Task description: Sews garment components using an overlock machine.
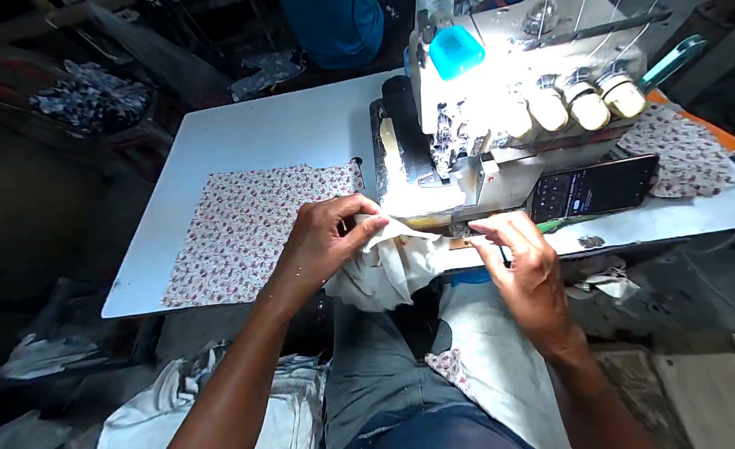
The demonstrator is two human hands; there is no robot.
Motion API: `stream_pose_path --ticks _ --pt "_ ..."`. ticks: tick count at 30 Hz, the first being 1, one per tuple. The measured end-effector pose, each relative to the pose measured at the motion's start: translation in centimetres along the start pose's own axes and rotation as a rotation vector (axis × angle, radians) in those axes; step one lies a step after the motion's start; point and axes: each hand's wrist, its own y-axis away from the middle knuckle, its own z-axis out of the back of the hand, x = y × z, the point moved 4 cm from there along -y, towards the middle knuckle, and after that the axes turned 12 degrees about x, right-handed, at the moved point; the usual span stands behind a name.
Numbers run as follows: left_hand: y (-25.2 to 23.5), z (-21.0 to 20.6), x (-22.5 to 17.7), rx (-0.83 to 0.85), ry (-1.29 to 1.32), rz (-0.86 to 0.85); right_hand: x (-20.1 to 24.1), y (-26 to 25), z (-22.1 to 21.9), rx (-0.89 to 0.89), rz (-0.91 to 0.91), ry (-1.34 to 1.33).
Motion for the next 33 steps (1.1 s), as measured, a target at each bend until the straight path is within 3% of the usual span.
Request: stream_pose_path --ticks 4,7,10,13,24,33 --pt "-2.1 -0.6 -2.2 0.068 -0.074 -0.167 3.5 -1.8 -0.3 0.016 0.237 -0.198" --pt "-2.0 -0.9 -2.8 0.153 -0.13 -0.143 4.7 -3.4 -0.9 0.062 0.31 -0.177" --pt "-1.1 -0.3 -2.3 0.123 -0.243 -0.06 4.4 -4.2 -0.6 0.063 0.244 -0.236" --pt "-0.3 0.8 -1.1 0.048 -0.246 -0.086 4.3 -4.5 -0.1 0.068 0.182 -0.324" --pt "-1.7 1.7 -2.5 0.015 0.182 -0.018 4.1 -4.4 -0.9 0.162 0.197 -0.435" --pt "-2.1 1.5 -3.0 -0.251 -0.126 -0.055 5.8 -5.3 -0.2 0.084 0.292 -0.213"
